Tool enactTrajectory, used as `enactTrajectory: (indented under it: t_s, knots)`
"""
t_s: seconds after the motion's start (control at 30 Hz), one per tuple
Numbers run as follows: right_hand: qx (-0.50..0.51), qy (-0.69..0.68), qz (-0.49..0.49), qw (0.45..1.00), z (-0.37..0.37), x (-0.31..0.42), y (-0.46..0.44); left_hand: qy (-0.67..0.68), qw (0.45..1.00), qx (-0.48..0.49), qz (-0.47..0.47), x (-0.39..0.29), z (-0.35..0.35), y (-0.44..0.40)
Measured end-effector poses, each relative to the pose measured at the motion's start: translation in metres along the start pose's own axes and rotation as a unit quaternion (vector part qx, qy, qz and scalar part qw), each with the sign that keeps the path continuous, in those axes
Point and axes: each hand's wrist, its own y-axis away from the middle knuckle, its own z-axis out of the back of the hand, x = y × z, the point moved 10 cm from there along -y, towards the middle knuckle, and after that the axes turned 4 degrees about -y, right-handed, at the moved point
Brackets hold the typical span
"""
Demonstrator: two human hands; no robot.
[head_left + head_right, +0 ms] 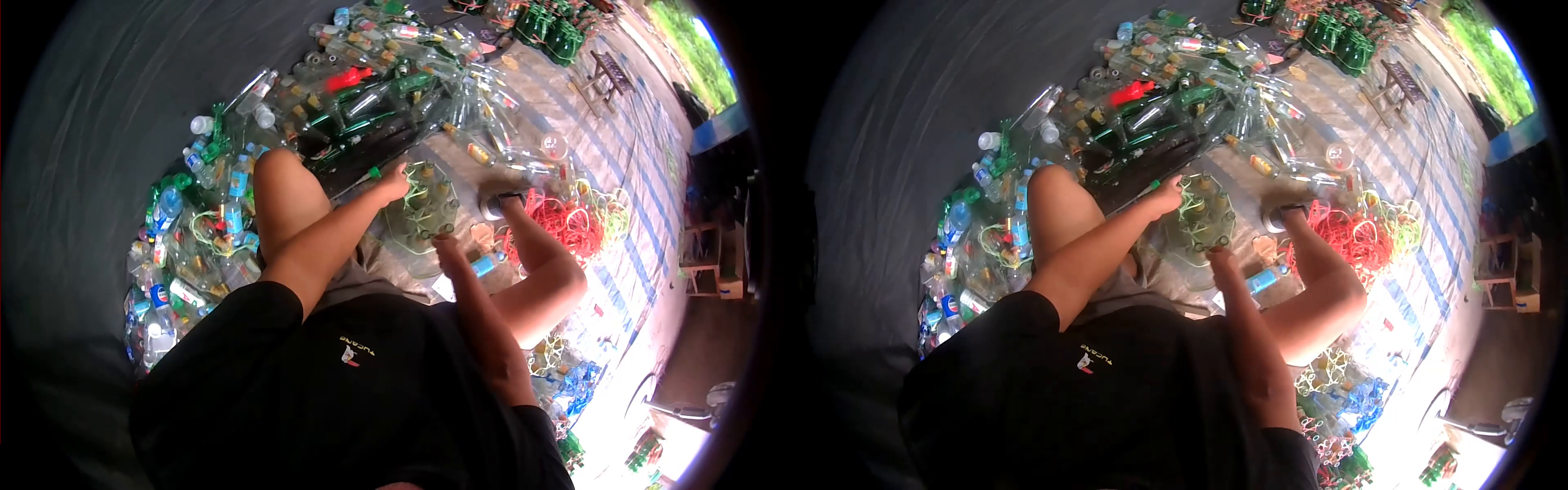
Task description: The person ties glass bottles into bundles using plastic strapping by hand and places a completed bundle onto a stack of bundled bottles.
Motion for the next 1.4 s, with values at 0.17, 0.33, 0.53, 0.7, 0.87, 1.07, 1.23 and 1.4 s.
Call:
enactTrajectory:
  t_s: [0.17,0.33,0.53,0.7,0.87,1.07,1.23,1.4]
  knots:
    - [-0.062,0.049,0.066,0.995,-0.002,0.031,0.03,-0.319,0.889,-0.158,-0.287,-0.089,-0.016,0.072]
    - [0.015,0.186,0.373,0.909,-0.015,0.044,0.024,-0.363,0.875,0.085,-0.311,-0.074,-0.102,0.111]
    - [0.027,0.212,0.202,0.956,-0.018,0.037,0.034,-0.497,0.786,0.161,-0.332,-0.053,-0.126,0.114]
    - [0.022,-0.09,-0.065,0.994,-0.012,-0.009,0.02,-0.506,0.779,0.164,-0.332,-0.044,-0.132,0.106]
    - [0.09,0.082,0.184,0.975,-0.019,0.0,0.004,-0.509,0.776,0.136,-0.347,-0.047,-0.137,0.107]
    - [0.114,0.094,0.22,0.964,-0.025,-0.008,0.003,-0.469,0.813,0.144,-0.313,-0.05,-0.129,0.107]
    - [0.027,0.027,-0.008,0.999,-0.016,-0.023,0.004,-0.449,0.832,0.172,-0.276,-0.052,-0.128,0.101]
    - [-0.001,0.005,-0.06,0.998,-0.009,-0.01,0.028,-0.443,0.842,0.206,-0.228,-0.038,-0.137,0.093]
